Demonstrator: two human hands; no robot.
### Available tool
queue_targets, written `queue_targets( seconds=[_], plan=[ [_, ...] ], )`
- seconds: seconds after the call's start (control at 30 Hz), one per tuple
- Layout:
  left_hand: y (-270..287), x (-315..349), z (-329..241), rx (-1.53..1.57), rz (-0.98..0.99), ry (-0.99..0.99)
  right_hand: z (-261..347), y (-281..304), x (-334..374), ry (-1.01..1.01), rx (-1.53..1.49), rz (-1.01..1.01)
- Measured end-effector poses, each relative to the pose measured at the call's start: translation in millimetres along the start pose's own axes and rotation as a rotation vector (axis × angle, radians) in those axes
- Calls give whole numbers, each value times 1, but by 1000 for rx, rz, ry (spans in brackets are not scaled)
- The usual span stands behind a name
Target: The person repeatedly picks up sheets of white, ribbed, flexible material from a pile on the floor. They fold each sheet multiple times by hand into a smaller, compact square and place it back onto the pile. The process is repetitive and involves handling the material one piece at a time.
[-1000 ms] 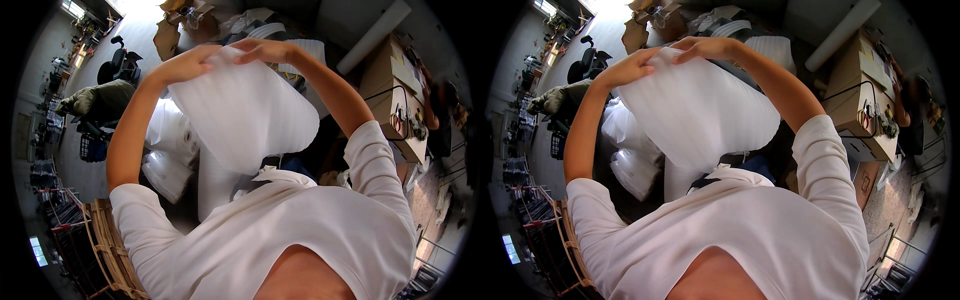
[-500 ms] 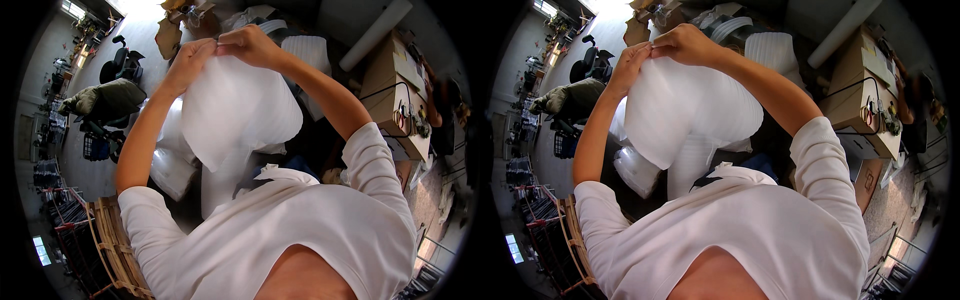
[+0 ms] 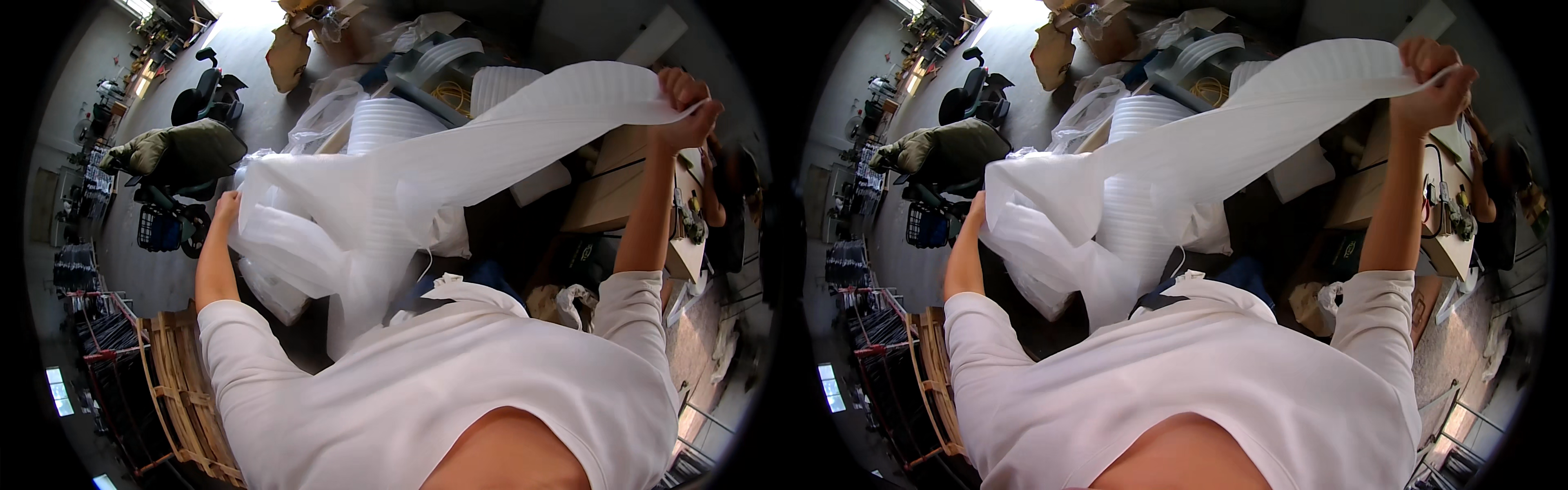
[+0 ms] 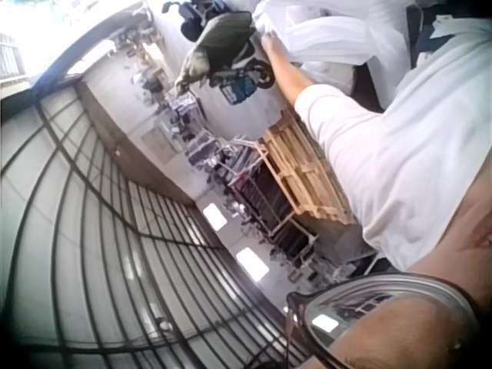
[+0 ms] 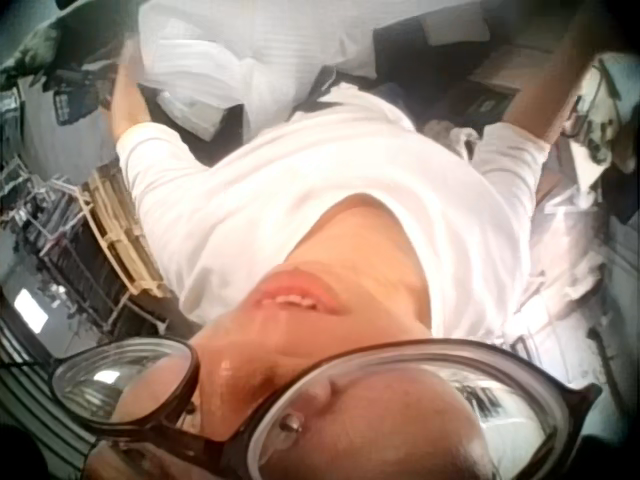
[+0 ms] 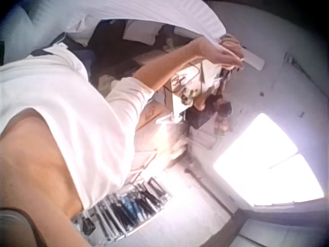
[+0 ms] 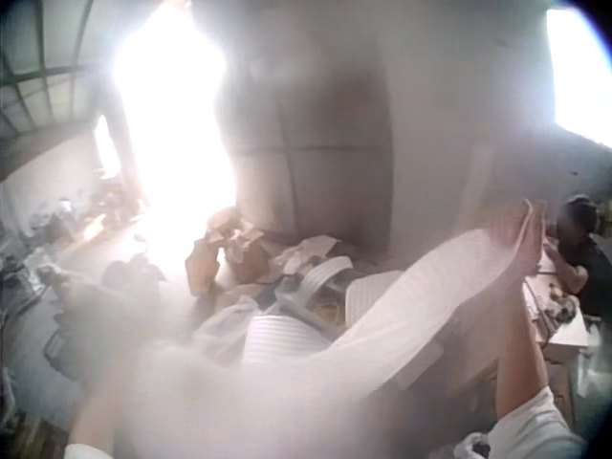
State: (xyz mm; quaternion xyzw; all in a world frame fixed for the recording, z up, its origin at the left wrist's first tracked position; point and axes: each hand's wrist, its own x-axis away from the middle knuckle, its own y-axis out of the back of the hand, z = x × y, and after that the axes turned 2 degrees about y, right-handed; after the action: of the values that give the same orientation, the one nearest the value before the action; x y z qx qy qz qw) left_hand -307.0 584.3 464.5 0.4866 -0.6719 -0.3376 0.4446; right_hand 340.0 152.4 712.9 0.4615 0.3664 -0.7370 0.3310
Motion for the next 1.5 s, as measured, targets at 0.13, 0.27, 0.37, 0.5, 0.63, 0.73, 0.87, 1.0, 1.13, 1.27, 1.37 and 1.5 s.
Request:
queue_targets(
  seconds=[0.13, 0.27, 0.37, 0.5, 0.63, 0.73, 0.87, 1.0, 1.13, 1.27, 1.37, 1.5],
  plan=[
    [7, 62, 40, -699, -136, 256, 11, 70, -29, -68, 262, -182],
    [22, 66, 43, -580, -271, 196, -20, 53, -39, -80, 139, 44],
    [21, 56, -37, -420, -382, -45, -74, -7, -19, -26, 32, 236],
    [18, 72, -174, -117, -209, -353, -113, -117, 35, -266, 243, 338],
    [6, 95, -281, -25, -22, -540, -120, -202, 71, -44, 266, 656],
    [9, 131, -336, 111, 217, -778, -102, -249, 91, 13, 172, 794],
    [13, 145, -336, 604, 526, -842, -93, -282, 117, 237, 101, 731],
    [17, 164, -337, 773, 613, -677, -86, -289, 130, 205, 316, 578],
    [15, 166, -345, 829, 772, -541, -87, -287, 134, 74, 481, 377],
    [10, 150, -347, 733, 889, -584, -101, -286, 136, -286, 120, 197],
    [27, 154, -350, 402, 706, -709, -126, -262, 110, -712, -225, 649],
    [49, 149, -350, 105, 568, -808, -126, -242, 100, -847, -250, 1018]
  ],
)
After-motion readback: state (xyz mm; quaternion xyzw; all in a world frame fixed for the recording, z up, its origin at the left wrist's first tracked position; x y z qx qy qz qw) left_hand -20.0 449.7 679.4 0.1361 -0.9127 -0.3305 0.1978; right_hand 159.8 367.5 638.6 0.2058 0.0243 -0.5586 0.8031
